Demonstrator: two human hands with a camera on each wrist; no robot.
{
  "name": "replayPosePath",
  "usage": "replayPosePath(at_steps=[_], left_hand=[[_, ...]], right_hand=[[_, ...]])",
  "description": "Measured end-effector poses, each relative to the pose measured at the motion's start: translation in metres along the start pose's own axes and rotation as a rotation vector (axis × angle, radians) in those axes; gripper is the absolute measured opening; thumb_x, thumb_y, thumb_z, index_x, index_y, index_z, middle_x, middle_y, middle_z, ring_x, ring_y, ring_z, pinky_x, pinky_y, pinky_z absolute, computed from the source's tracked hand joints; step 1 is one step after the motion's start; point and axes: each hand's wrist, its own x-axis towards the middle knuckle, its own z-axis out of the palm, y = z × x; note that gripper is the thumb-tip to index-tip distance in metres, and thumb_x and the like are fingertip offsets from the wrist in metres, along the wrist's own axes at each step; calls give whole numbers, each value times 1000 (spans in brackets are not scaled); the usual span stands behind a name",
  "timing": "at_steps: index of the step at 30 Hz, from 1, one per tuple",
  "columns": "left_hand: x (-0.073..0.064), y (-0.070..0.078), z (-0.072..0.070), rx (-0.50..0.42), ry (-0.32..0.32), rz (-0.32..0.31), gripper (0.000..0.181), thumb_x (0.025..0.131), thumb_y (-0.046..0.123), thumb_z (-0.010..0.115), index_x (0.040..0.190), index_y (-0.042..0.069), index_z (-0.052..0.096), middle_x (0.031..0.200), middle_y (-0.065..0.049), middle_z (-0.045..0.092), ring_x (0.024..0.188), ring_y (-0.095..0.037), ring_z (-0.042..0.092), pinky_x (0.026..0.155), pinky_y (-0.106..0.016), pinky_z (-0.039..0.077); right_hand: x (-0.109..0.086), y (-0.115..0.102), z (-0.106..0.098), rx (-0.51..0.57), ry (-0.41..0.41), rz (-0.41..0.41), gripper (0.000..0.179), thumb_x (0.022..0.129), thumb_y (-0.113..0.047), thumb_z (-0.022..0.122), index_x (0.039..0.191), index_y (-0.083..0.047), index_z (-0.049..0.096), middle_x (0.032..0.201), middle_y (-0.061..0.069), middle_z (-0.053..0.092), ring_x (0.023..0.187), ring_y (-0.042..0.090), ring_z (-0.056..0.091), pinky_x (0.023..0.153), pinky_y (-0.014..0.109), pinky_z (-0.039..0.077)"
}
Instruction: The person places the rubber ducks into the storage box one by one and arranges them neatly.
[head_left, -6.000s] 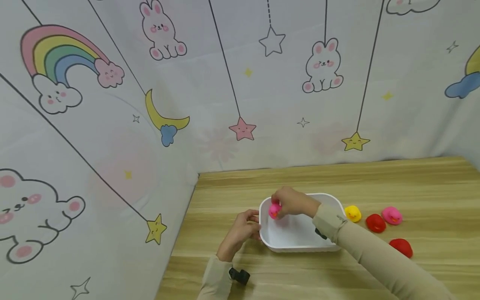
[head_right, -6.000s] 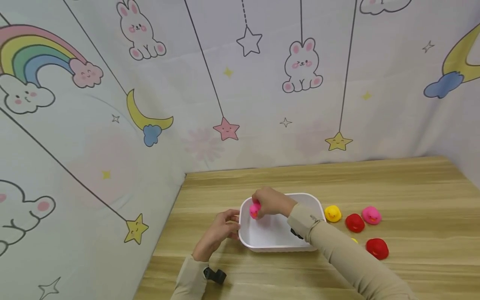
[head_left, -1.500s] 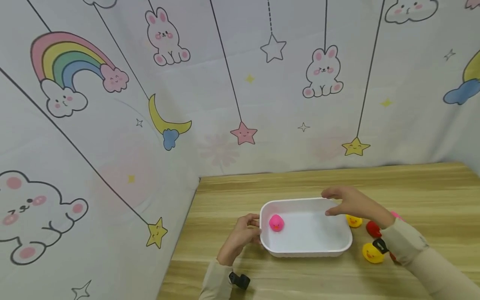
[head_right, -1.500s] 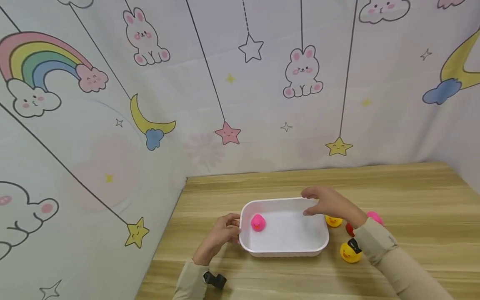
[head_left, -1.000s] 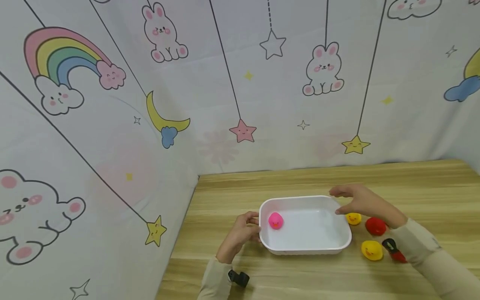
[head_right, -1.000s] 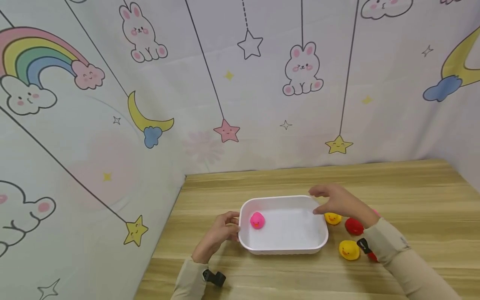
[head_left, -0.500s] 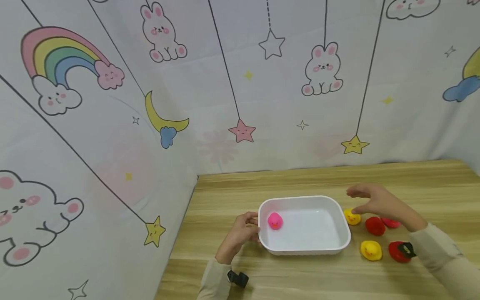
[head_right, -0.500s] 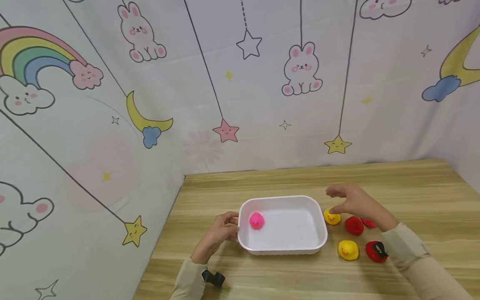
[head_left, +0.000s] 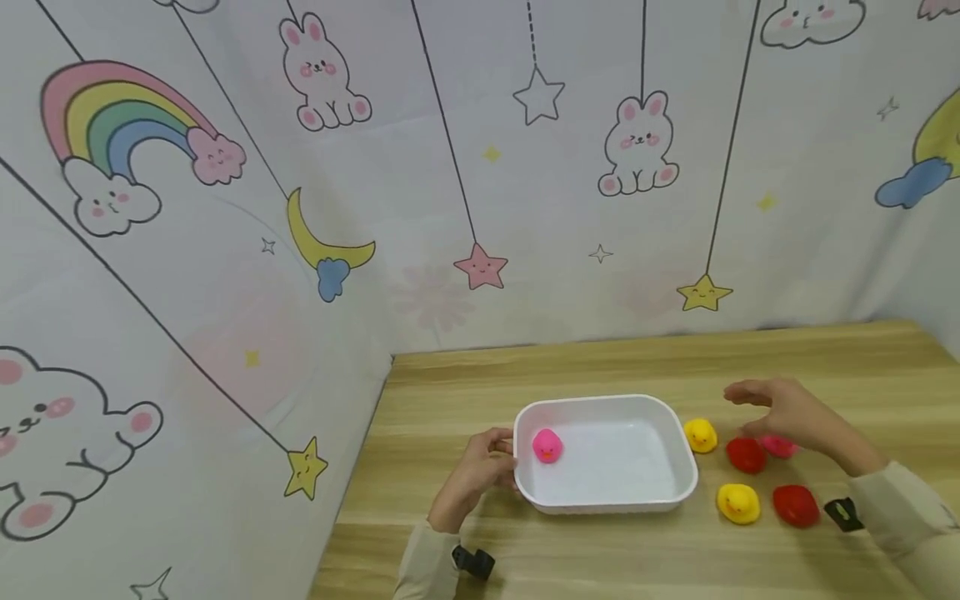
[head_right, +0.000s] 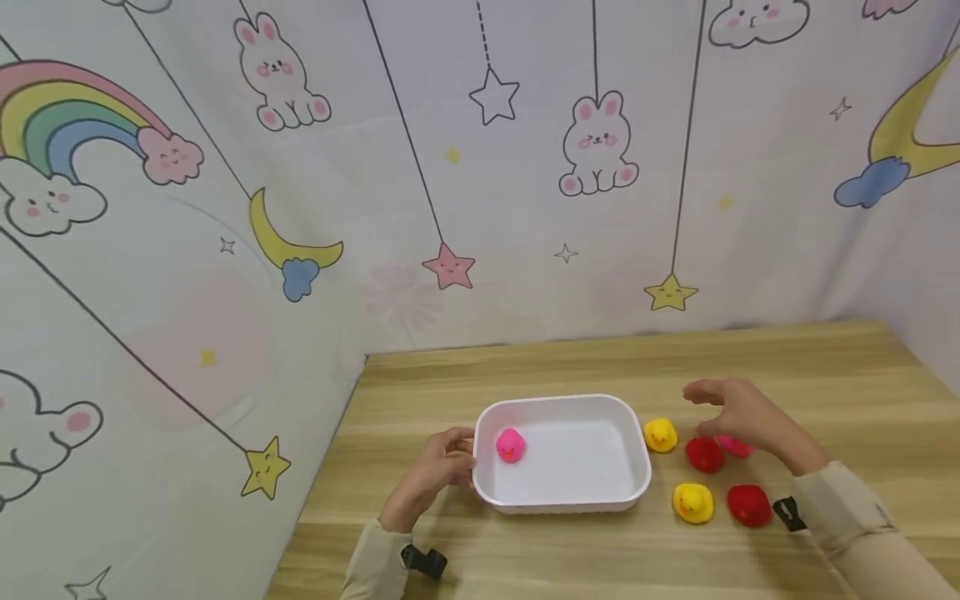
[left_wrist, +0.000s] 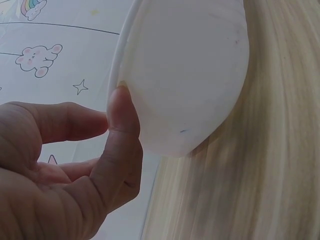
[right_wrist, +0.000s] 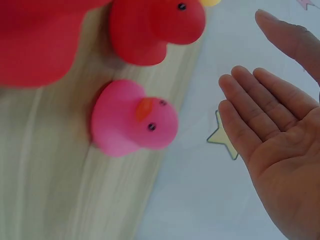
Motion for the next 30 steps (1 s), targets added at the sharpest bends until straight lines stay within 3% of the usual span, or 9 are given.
replayPosePath(at_steps=[4,8,11,18,30], left_hand=[[-2,-3,1,-5,-9,-4,51,83,-15,58,133,-21,45,101,-19,53,71,-18,59,59,-33,63],[-4,-4,2,-21,-7,-3,52,82,-15,57,133,-21,46,100,-18,52,69,-18,58,57,-29,62],[-5,-4,3,-24,-6,-3,52,82,-15,57,132,-22,46,99,-16,51,68,-17,58,56,-28,61],[-4,-5,4,-21,-8,20,51,82,-15,57,131,-22,46,97,-15,51,67,-16,58,56,-29,62],[-5,3,2,11,21,6,50,82,-14,58,131,-19,50,96,-13,53,67,-16,57,55,-25,60]], right_hand=[[-11,15,0,-18,7,9,57,79,-10,82,126,14,60,121,28,65,112,49,60,92,62,53],[-20,28,-1,-41,25,25,56,78,-11,83,124,13,61,117,25,67,108,46,63,88,50,59],[-24,36,-1,-42,11,51,57,78,-12,83,124,14,60,117,27,67,108,47,63,86,48,59],[-28,48,-3,-73,-18,126,64,77,-16,84,126,15,58,119,31,65,111,50,60,89,59,55],[-23,53,-5,-121,-5,88,66,68,-12,89,121,15,61,116,33,65,108,53,59,89,66,51]])
